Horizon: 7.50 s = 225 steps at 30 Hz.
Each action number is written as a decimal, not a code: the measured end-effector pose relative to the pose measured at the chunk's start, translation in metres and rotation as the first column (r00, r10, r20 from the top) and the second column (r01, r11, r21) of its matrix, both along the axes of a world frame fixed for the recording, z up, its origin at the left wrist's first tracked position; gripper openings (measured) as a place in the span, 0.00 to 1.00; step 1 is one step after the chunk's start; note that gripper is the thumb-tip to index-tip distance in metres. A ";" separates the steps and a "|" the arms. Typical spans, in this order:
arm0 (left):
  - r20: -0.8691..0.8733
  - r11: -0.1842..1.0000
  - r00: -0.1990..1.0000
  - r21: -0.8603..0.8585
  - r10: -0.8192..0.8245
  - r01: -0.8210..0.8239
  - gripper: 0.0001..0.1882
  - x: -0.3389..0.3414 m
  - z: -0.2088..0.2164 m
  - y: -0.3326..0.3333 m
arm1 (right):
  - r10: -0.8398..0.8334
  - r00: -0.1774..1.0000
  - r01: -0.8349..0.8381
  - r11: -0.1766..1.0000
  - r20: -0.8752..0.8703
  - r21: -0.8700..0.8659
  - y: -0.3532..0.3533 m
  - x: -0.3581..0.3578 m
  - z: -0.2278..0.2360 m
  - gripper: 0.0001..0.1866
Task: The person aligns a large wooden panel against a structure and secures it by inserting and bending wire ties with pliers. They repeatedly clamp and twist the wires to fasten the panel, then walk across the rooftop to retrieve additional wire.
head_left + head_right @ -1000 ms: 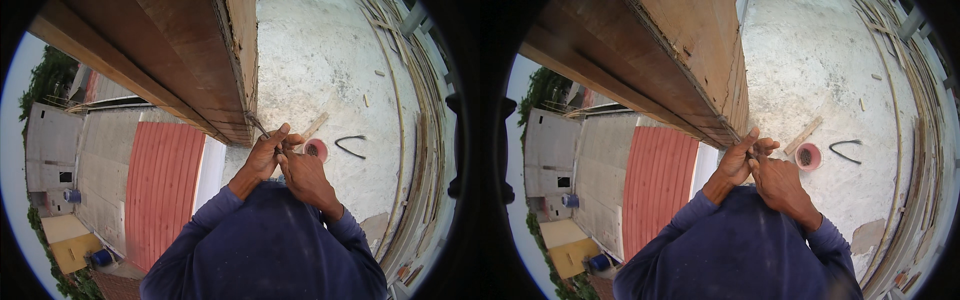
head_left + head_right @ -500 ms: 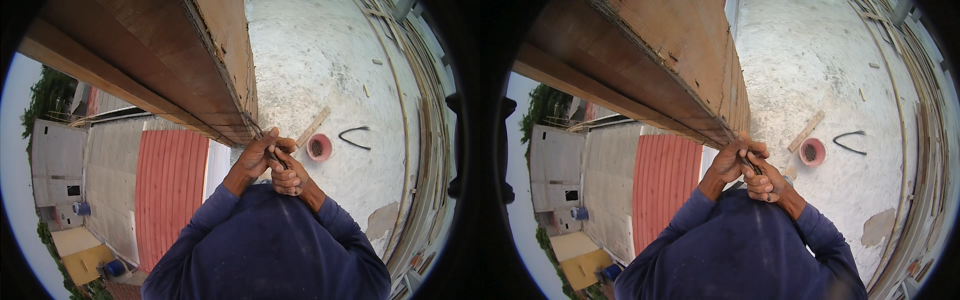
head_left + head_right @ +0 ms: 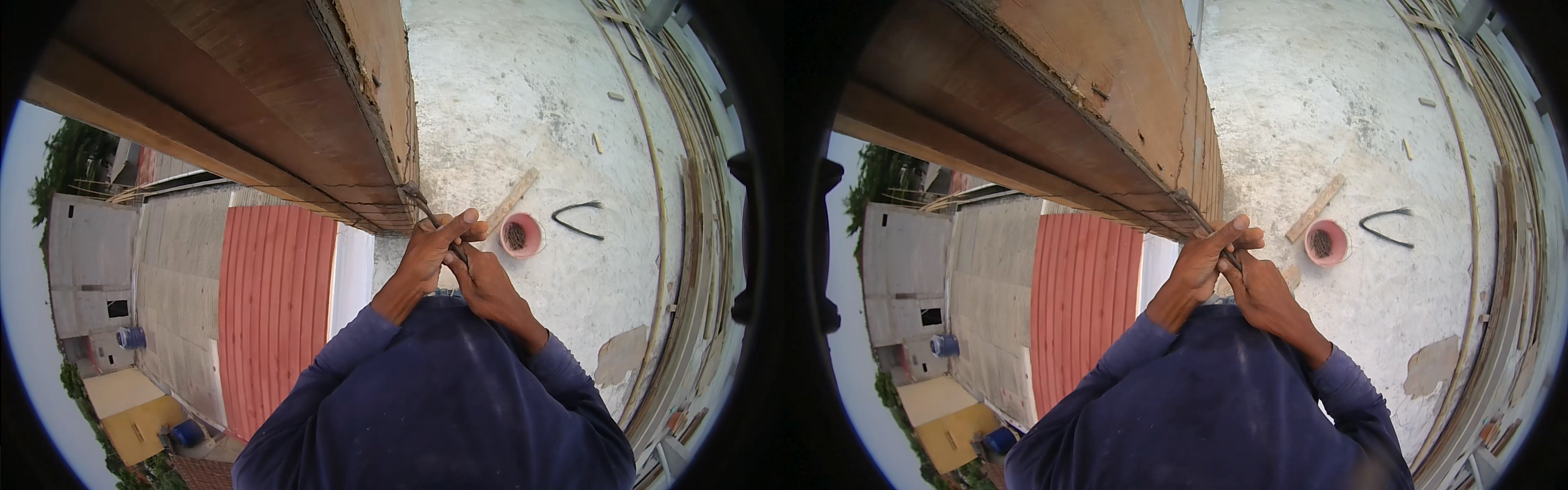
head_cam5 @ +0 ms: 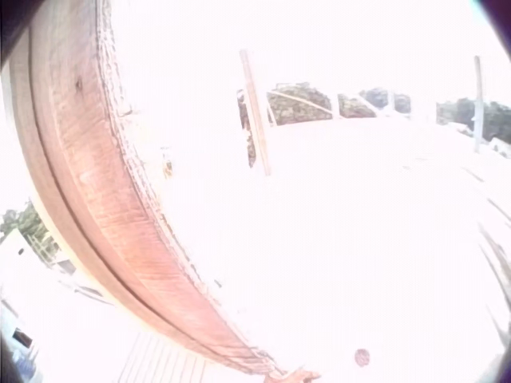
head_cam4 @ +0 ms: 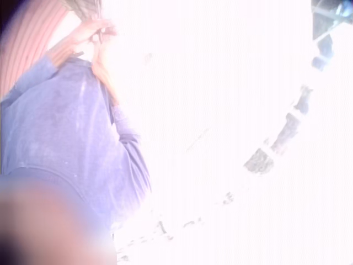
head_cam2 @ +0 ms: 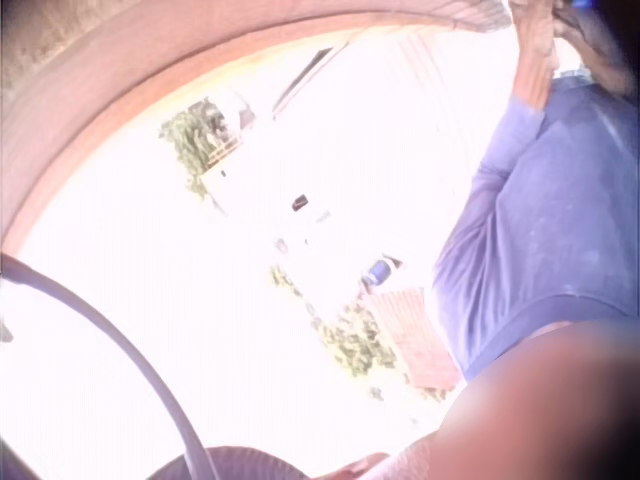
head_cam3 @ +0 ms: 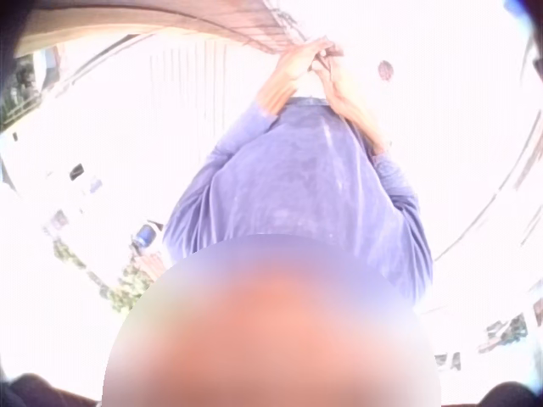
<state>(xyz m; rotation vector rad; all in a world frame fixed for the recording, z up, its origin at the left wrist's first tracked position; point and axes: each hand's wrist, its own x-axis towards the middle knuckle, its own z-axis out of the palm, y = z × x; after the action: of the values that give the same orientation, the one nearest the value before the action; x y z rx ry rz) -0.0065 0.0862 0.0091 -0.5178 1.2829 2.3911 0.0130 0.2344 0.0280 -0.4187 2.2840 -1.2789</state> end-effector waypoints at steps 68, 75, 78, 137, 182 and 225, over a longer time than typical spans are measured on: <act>-0.393 0.973 0.892 -0.034 -0.224 0.230 0.48 0.028 0.005 -0.039 | 0.047 0.736 0.334 0.842 0.675 -0.423 -0.014 0.014 0.051 0.23; -0.425 0.954 0.856 -0.072 -0.294 0.292 0.49 0.023 0.006 -0.042 | -0.045 0.899 0.205 0.923 0.436 -0.326 -0.018 0.016 0.038 0.16; -0.449 0.965 0.858 -0.046 -0.251 0.259 0.49 0.022 0.005 -0.039 | -0.065 0.946 0.167 0.938 0.319 -0.305 -0.019 0.018 0.032 0.15; -0.116 0.966 0.990 0.235 -0.084 0.110 0.19 -0.001 0.000 -0.007 | 0.224 0.916 -0.083 0.918 0.333 -0.389 0.031 -0.013 0.008 0.19; -0.513 0.792 0.732 -0.153 0.448 -0.592 0.13 -0.006 0.006 -0.120 | -0.127 0.949 0.239 0.886 0.287 -0.398 -0.051 0.013 -0.078 0.30; -0.476 0.724 0.653 -0.047 0.589 -0.688 0.13 -0.003 -0.010 -0.092 | -0.133 0.810 0.187 0.982 -0.572 0.036 0.006 0.002 -0.016 0.15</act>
<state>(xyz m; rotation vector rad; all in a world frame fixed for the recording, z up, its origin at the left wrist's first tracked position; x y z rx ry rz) -0.0092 -0.0063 -0.0011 -0.6101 1.8216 3.1041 0.0153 0.2404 0.0121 -0.6589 2.9217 -1.2395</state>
